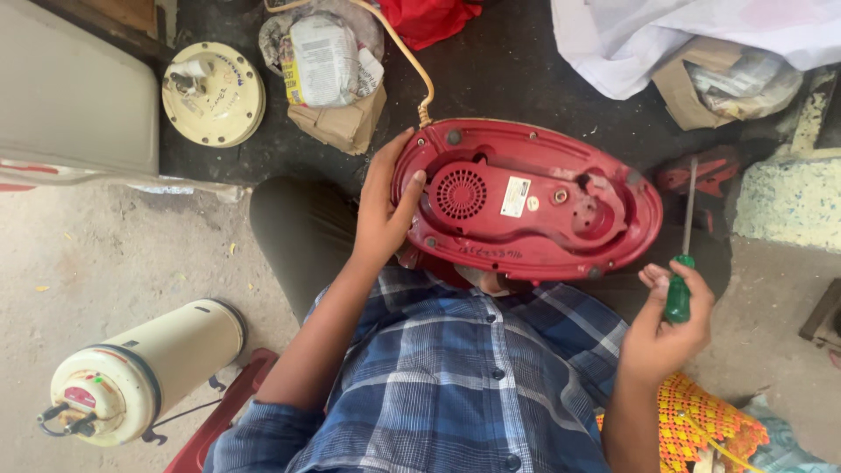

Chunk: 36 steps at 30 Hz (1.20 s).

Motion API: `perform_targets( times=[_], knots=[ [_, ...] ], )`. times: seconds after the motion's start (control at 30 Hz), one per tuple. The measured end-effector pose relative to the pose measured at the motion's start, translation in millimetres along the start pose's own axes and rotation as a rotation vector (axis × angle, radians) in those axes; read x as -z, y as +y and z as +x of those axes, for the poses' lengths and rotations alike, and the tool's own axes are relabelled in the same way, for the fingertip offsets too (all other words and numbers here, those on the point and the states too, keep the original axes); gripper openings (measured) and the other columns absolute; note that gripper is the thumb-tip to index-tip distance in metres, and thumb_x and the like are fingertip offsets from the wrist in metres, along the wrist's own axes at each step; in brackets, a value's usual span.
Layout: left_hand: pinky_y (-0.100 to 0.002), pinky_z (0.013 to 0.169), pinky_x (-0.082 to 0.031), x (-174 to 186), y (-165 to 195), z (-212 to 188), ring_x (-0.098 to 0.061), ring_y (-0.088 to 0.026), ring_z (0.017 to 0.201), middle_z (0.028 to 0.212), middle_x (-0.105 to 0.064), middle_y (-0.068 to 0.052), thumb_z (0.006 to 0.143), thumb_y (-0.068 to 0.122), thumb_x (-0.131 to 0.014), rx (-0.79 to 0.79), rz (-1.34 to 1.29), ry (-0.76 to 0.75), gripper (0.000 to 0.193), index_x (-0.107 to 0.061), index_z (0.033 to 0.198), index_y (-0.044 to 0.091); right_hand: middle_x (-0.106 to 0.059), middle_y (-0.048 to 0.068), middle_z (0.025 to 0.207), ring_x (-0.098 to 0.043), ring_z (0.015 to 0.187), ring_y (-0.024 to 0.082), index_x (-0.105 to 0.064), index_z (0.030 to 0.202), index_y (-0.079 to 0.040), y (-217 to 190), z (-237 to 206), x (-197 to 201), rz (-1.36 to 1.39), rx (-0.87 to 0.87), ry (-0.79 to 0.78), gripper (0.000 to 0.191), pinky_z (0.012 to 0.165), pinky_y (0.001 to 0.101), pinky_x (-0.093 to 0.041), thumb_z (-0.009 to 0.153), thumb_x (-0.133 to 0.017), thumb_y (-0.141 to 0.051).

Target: The person uses a cordless drill and a screwdriver to remove screws from the red base of a small appliance. They then lift the red cover to expose the internal wiring and components.

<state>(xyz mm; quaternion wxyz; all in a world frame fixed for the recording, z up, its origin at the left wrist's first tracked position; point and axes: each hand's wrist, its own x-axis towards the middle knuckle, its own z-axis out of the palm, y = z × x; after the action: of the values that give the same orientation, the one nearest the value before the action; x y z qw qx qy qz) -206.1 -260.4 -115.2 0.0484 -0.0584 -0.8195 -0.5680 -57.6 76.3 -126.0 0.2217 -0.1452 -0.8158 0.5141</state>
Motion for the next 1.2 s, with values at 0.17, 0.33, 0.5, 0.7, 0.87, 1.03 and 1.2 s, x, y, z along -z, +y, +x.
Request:
perform_targets(
  times=[0.17,0.33,0.5,0.7,0.87,1.03,1.2],
  knots=[
    [-0.039,0.119,-0.042,-9.6,0.7,0.0,-0.057,-0.03,0.139,0.148,-0.058,-0.019,0.107,0.016,-0.062,0.011,-0.01,0.04,0.048,-0.05,0.151,0.002,-0.061,0.016,0.116,-0.068,0.096,0.02,-0.061,0.132,0.007,-6.6,-7.0,24.6,-0.209,0.044,0.066,0.017,0.087,0.0288,-0.058,0.115,-0.061,0.008],
    [-0.038,0.12,-0.041,-12.5,-6.1,-1.4,-0.056,-0.027,0.139,0.148,-0.058,-0.017,0.108,0.019,-0.06,0.077,-0.058,0.058,0.049,-0.048,0.152,0.002,-0.043,0.016,0.124,-0.057,0.101,0.019,-0.068,0.127,0.006,-27.9,-10.6,41.0,-0.338,0.171,0.137,0.022,0.092,0.0288,-0.06,0.107,-0.064,0.014],
    [-0.038,0.121,-0.039,-15.1,-13.7,0.0,-0.054,-0.029,0.142,0.151,-0.055,-0.019,0.109,0.019,-0.061,0.049,-0.003,0.077,0.05,-0.047,0.153,0.001,-0.056,0.019,0.117,-0.06,0.106,0.025,-0.065,0.119,0.009,-57.9,-9.7,56.6,-0.537,0.267,0.147,0.017,0.092,0.0317,-0.056,0.105,-0.074,0.012],
    [-0.038,0.12,-0.041,-15.0,-14.6,2.0,-0.056,-0.027,0.14,0.149,-0.057,-0.018,0.108,0.018,-0.061,0.056,-0.045,0.035,0.05,-0.047,0.153,0.001,-0.061,0.015,0.121,-0.068,0.11,0.024,-0.051,0.13,0.008,-56.6,-10.4,74.0,-0.2,0.2,0.228,0.025,0.103,0.0329,-0.062,0.112,-0.068,0.005],
    [-0.036,0.119,-0.043,-14.5,-15.8,5.5,-0.057,-0.025,0.139,0.15,-0.058,-0.018,0.108,0.017,-0.062,0.052,-0.04,-0.024,0.05,-0.048,0.152,0.001,-0.061,0.018,0.124,-0.067,0.109,0.024,-0.049,0.131,0.009,-57.4,-22.3,105.6,-0.179,0.232,0.405,0.019,0.1,0.0339,-0.062,0.116,-0.058,0.001],
    [-0.036,0.121,-0.041,-19.8,-22.0,10.1,-0.053,-0.025,0.142,0.153,-0.055,-0.018,0.109,0.016,-0.062,0.049,-0.12,-0.051,0.05,-0.046,0.153,0.0,-0.059,0.023,0.128,-0.066,0.113,0.027,-0.049,0.13,0.013,-68.0,-32.2,123.5,-0.197,0.292,0.423,0.021,0.102,0.0367,-0.061,0.119,-0.05,-0.005],
    [-0.035,0.121,-0.041,-21.4,-26.4,15.6,-0.053,-0.023,0.142,0.154,-0.054,-0.017,0.11,0.017,-0.061,0.063,-0.202,-0.072,0.05,-0.045,0.153,0.0,-0.056,0.028,0.131,-0.064,0.116,0.031,-0.048,0.13,0.017,-74.1,-27.3,126.1,-0.212,0.307,0.411,0.03,0.104,0.0394,-0.06,0.123,-0.041,-0.011]
  ],
)
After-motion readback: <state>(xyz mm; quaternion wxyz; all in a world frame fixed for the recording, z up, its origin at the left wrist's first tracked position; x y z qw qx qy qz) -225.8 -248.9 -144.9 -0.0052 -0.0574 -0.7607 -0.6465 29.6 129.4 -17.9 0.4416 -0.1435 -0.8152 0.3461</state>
